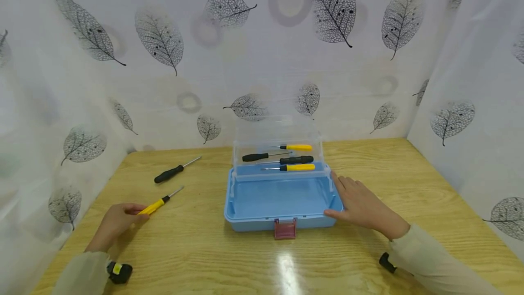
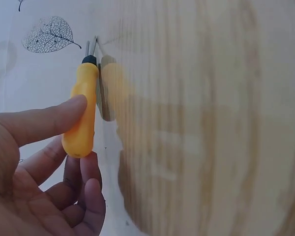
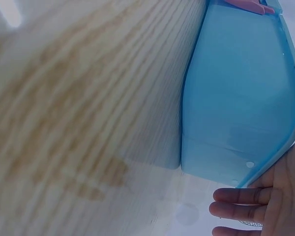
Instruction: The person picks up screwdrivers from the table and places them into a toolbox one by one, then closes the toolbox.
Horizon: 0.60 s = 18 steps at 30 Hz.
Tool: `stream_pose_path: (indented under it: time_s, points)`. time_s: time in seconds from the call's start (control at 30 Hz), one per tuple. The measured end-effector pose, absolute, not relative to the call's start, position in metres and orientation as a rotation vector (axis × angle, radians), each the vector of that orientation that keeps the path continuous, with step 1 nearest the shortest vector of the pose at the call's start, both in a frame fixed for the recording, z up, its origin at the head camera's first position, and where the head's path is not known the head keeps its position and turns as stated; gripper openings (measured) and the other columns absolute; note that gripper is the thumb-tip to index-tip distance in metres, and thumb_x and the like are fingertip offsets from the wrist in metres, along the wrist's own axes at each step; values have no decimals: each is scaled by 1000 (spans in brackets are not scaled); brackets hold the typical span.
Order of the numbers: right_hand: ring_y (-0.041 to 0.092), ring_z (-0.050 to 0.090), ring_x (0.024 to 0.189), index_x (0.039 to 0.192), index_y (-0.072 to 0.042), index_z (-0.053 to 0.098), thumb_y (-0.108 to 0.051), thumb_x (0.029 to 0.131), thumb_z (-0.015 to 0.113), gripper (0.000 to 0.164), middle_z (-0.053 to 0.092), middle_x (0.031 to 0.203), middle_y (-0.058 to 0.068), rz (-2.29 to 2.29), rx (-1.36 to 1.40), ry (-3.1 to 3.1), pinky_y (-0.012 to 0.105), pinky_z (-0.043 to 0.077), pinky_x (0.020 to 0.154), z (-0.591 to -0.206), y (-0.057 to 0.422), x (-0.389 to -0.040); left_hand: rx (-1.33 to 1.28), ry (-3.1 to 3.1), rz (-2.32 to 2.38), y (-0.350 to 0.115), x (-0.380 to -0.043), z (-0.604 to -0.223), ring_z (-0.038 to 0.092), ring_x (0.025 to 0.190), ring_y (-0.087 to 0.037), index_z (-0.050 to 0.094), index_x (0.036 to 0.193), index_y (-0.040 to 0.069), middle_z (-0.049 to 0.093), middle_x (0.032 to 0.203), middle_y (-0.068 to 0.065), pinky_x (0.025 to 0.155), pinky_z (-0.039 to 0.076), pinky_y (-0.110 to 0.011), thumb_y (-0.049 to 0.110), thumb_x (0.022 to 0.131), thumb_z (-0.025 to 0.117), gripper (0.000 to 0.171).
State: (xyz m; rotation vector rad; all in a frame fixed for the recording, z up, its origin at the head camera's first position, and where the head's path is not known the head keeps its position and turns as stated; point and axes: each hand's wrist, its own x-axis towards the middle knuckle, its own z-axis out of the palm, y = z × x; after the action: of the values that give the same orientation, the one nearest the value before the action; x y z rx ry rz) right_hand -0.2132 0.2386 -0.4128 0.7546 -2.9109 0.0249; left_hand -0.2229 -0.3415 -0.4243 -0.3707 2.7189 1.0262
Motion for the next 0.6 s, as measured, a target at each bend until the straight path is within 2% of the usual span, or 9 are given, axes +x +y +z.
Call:
stream_pose_path:
  time_s: [0.4,0.5,0.6]
  points:
    - [39,53,114,142,12,28,-64,82,55,100,52,127,29,41,771,-2890,50,46,91,-412,239,-213,-412,2721,1116,-341,-223,-421,58,90,-20,58,121,-7,65,113,-21,67,43,-24,40,81,72,63]
    - [38,54,113,141,12,28,-64,82,56,101,53,126,29,42,775,-2888,50,46,90,-412,239,-213,-405,2744,1132,-338,-222,-418,59,91,-22,57,122,-8,64,114,-23,67,43,-25,40,83,70,63]
    - [38,54,113,141,13,27,-64,82,56,101,53,126,29,42,776,-2891,50,46,91,-412,239,-212,-389,2793,1122,-333,-222,-416,59,97,-29,57,122,-8,61,118,-27,70,46,-27,40,86,66,61]
